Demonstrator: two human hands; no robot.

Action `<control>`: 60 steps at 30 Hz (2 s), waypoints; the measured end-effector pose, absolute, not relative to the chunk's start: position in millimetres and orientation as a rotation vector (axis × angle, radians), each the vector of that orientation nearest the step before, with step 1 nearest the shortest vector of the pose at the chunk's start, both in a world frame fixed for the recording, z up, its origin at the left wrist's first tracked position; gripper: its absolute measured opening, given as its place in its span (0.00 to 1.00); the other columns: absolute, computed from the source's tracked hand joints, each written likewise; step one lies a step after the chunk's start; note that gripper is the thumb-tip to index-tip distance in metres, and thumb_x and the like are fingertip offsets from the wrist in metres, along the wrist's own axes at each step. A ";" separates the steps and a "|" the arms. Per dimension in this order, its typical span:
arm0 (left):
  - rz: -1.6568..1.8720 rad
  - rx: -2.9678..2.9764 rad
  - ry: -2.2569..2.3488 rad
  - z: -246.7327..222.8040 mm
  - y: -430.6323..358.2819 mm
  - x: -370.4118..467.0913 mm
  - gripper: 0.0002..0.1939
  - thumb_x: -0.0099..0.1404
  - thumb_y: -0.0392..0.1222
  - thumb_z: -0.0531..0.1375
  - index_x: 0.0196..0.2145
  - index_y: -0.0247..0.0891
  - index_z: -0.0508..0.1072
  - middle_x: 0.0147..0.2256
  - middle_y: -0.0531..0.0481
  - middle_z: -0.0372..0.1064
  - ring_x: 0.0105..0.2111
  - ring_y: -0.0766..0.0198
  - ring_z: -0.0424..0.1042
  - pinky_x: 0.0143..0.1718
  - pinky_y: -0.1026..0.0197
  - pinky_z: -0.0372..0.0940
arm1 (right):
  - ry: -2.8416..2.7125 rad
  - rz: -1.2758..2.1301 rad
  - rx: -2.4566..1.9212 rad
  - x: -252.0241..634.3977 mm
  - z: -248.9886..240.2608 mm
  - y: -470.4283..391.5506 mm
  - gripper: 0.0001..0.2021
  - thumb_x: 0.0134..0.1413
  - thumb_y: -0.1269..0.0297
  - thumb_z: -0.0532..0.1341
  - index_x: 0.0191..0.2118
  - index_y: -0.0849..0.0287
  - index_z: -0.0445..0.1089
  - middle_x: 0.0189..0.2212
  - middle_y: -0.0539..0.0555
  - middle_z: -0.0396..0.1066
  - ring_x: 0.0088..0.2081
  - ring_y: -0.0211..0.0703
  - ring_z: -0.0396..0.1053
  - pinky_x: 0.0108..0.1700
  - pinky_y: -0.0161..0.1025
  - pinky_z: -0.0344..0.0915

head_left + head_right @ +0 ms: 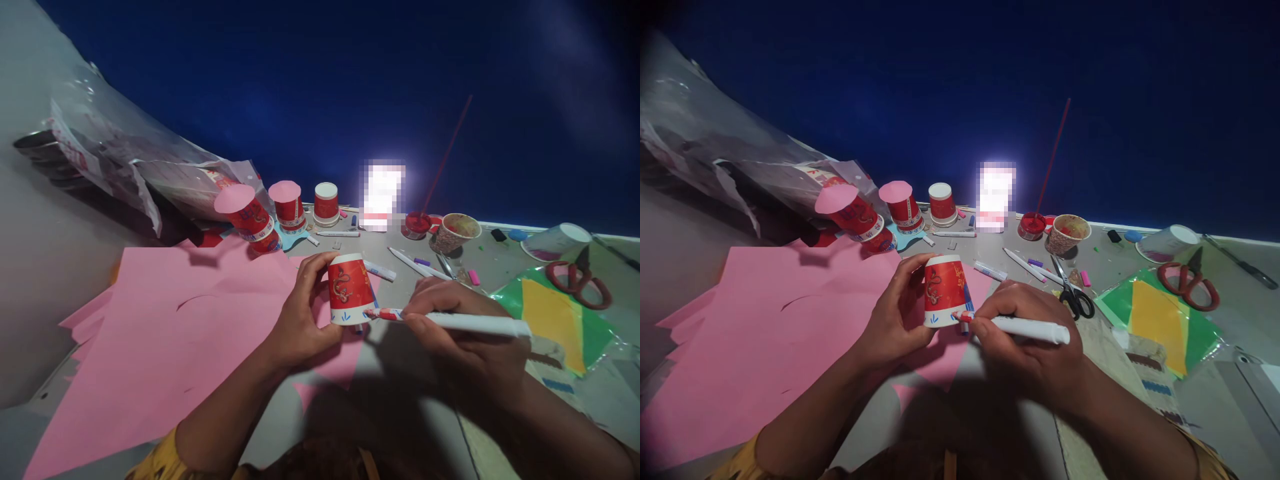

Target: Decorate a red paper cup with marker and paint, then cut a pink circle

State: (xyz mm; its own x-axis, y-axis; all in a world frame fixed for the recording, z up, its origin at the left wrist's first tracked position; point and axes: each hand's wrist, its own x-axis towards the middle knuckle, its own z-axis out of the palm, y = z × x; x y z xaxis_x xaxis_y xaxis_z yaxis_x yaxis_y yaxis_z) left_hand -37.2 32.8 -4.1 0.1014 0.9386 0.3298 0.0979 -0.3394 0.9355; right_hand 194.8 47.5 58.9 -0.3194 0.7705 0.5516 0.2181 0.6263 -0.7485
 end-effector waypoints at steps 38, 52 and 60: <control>1.310 1.898 1.190 -2.7 32.8 -34.6 0.51 0.49 0.31 0.71 0.67 0.53 0.60 0.61 0.43 0.58 0.65 0.42 0.59 0.65 0.37 0.67 | -1.998 0.571 -0.670 187.4 61.8 45.8 0.06 0.62 0.72 0.66 0.34 0.54 0.73 0.24 0.48 0.75 0.24 0.40 0.73 0.28 0.38 0.68; 1.266 1.924 1.186 -1.4 31.8 -36.8 0.49 0.51 0.35 0.72 0.67 0.52 0.59 0.61 0.43 0.59 0.65 0.44 0.60 0.65 0.38 0.67 | -2.038 0.573 -0.702 191.2 59.0 44.5 0.06 0.64 0.71 0.65 0.35 0.54 0.71 0.26 0.47 0.75 0.27 0.40 0.73 0.31 0.39 0.67; 1.238 1.942 1.213 -0.7 32.1 -36.3 0.48 0.51 0.34 0.71 0.67 0.51 0.60 0.61 0.42 0.59 0.65 0.44 0.60 0.66 0.38 0.66 | -2.054 0.582 -0.705 191.8 59.0 45.1 0.06 0.64 0.71 0.65 0.35 0.54 0.71 0.26 0.47 0.75 0.26 0.39 0.73 0.30 0.38 0.67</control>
